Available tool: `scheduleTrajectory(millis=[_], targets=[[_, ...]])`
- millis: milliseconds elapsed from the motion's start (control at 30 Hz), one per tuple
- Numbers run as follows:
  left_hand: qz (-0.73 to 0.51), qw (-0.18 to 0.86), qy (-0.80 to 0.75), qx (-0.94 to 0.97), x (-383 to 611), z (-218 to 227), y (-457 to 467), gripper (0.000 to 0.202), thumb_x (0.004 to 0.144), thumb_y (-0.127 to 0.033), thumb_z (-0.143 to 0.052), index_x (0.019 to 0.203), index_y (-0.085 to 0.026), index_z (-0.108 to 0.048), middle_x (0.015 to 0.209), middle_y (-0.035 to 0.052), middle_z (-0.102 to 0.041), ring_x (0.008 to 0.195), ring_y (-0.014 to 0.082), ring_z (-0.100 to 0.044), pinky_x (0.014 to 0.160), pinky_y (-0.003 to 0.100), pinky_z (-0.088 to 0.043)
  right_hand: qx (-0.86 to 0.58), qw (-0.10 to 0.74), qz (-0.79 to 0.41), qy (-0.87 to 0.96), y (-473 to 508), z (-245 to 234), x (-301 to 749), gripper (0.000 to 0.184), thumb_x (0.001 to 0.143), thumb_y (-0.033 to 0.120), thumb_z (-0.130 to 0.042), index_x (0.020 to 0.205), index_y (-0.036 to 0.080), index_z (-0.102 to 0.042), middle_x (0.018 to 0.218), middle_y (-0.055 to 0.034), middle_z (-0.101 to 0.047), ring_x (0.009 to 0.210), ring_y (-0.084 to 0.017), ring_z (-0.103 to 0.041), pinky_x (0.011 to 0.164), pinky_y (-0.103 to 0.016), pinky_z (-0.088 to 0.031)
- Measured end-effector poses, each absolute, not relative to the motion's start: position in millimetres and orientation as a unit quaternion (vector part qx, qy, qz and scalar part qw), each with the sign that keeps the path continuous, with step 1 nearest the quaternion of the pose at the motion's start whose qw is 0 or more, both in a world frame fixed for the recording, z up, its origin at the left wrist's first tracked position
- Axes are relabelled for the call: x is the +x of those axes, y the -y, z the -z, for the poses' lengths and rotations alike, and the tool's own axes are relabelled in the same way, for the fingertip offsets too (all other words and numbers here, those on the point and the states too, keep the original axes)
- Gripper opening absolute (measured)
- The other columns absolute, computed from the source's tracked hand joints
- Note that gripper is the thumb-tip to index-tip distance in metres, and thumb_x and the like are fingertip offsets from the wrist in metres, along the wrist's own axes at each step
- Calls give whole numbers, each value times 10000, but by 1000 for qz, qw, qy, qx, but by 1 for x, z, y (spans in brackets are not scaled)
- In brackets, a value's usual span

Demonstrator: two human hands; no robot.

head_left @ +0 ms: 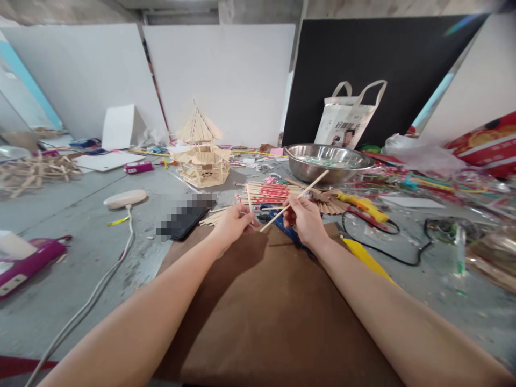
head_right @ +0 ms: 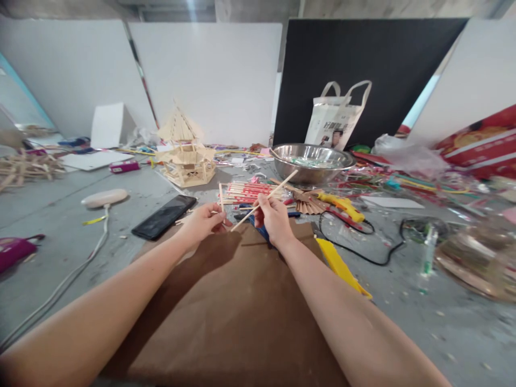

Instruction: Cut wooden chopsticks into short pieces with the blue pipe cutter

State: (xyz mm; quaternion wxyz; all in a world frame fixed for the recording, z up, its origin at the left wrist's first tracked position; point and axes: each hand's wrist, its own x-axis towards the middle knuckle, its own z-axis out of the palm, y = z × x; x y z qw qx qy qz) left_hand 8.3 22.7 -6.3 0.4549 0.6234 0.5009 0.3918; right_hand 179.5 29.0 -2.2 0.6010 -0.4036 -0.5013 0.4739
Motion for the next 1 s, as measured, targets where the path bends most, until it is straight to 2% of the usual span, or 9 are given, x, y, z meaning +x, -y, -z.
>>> scheduleTrajectory(millis=[67, 233, 400, 567, 833, 1000], targets=[[-372, 505, -477, 616, 13, 8, -19, 112, 684, -244, -486, 722, -148, -440, 619, 5, -603, 503, 85, -549, 517, 218, -436, -405, 576, -490, 514, -26, 3, 175, 314, 672, 457, -523, 596, 155, -483, 411, 60, -451, 299, -49, -414, 296, -164, -325], [-310, 536, -439, 651, 14, 10, -17, 67, 627, -149, -510, 677, -134, -468, 558, -15, -569, 510, 82, -544, 543, 224, -446, -423, 549, -473, 545, -22, 4, 171, 321, 661, 462, -531, 593, 152, -480, 407, 63, -430, 306, -44, -401, 301, -162, -333], [-274, 542, -406, 684, 13, 10, -16, 96, 613, -173, -537, 624, -119, -459, 537, -20, -545, 495, 61, -507, 537, 206, -432, -436, 536, -438, 576, -21, 3, 170, 324, 667, 467, -518, 594, 156, -469, 408, 64, -420, 316, -45, -394, 311, -165, -342], [-239, 545, -367, 715, 12, 11, -15, 179, 628, -200, -539, 782, -116, -505, 613, -4, -571, 522, 65, -506, 526, 194, -418, -432, 519, -417, 609, -19, 4, 169, 310, 685, 457, -501, 613, 157, -476, 416, 67, -409, 322, -47, -388, 316, -167, -336], [-207, 458, -408, 763, 13, 11, -14, 265, 689, -362, -473, 729, -114, -558, 619, 21, -585, 525, 78, -510, 508, 187, -402, -421, 489, -368, 670, -16, 3, 168, 306, 707, 433, -487, 584, 154, -464, 380, 67, -397, 312, -48, -379, 320, -168, -283], [-222, 435, -395, 778, 14, 13, -14, 254, 695, -318, -467, 829, -120, -554, 660, 17, -586, 515, 72, -502, 490, 181, -389, -411, 477, -375, 681, -15, 3, 167, 295, 707, 428, -487, 615, 148, -504, 389, 66, -398, 326, -54, -377, 338, -178, -283]])
